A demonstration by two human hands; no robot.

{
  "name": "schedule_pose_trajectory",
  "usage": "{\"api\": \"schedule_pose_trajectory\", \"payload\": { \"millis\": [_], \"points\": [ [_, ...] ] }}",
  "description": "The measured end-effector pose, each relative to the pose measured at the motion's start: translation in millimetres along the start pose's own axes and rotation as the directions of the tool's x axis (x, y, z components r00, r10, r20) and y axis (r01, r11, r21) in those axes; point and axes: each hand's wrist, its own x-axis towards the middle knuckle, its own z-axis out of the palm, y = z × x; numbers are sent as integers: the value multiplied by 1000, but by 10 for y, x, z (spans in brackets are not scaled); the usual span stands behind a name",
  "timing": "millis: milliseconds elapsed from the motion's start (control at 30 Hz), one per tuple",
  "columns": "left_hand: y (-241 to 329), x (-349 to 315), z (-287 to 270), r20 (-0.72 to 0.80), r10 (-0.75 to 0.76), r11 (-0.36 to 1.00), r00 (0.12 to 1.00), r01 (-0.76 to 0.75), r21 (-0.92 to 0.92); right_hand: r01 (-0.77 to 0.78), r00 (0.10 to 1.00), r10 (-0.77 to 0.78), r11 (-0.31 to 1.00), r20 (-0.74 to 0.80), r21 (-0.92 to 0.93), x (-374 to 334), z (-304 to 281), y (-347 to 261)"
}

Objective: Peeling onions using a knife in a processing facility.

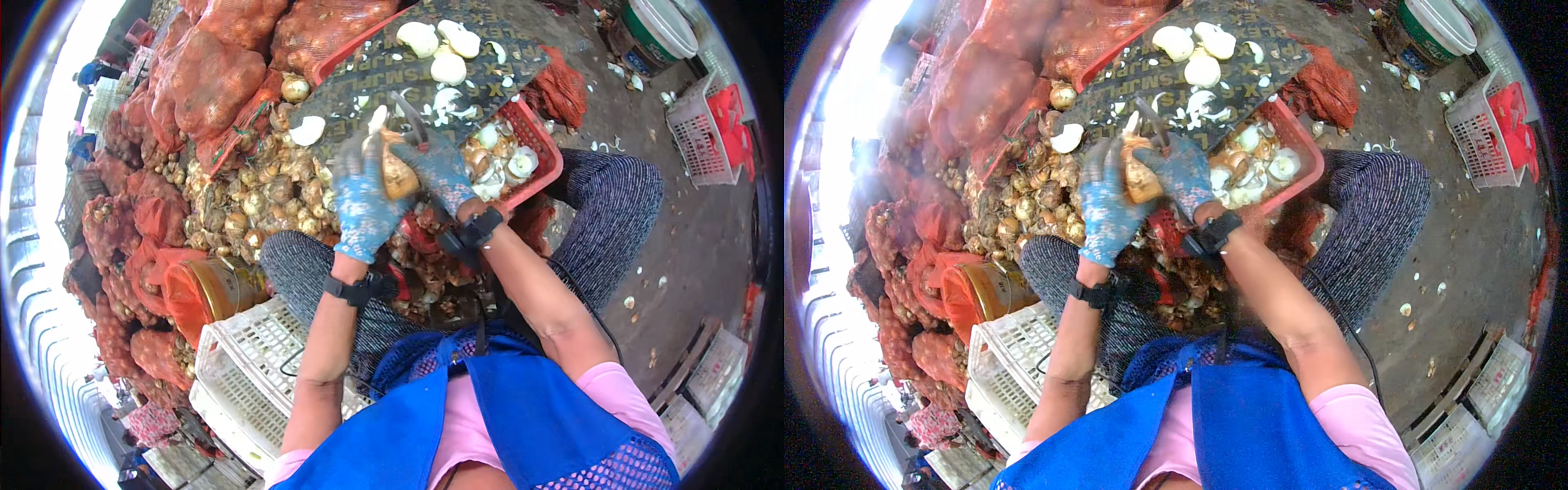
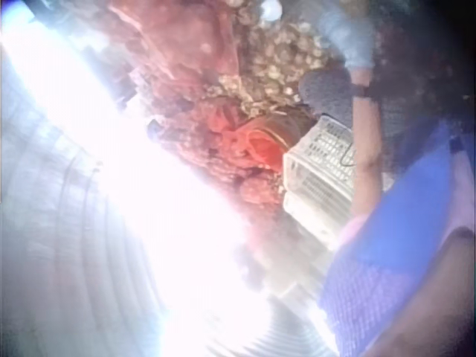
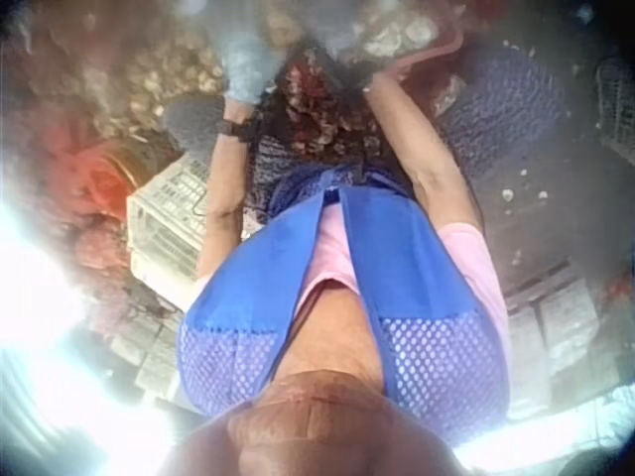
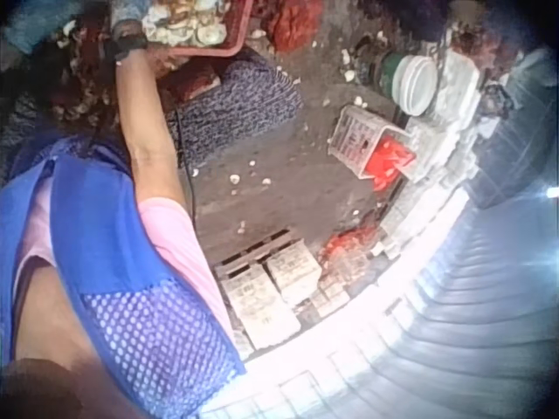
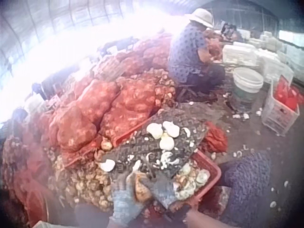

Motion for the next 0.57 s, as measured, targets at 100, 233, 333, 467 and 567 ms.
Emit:
{"api": "schedule_pose_trajectory", "payload": {
  "millis": [100, 233, 333, 467, 567],
  "points": [
    [-91, 22, 109, 20, 1, 995, 1000, -3, 101, 2, 998, -2, 1000, 70, 9, 67, 13, -26],
    [-653, -42, 190, 13, -279, 902, 960, 267, -339, -11, 999, 12, 1000, 33, -15, -65, -175, -96],
    [-741, -71, 146, 79, -363, 782, 928, 350, -516, -119, 964, 113, 993, 240, 11, -345, -373, -207],
    [-700, -62, 181, 35, -342, 832, 939, 319, -455, 364, 928, -255, 785, 272, -502, -624, -332, 110],
    [-718, -92, 204, 13, -346, 831, 938, 313, -460, 229, 943, -53, 819, 328, -526, -578, -242, -28]
  ]
}}
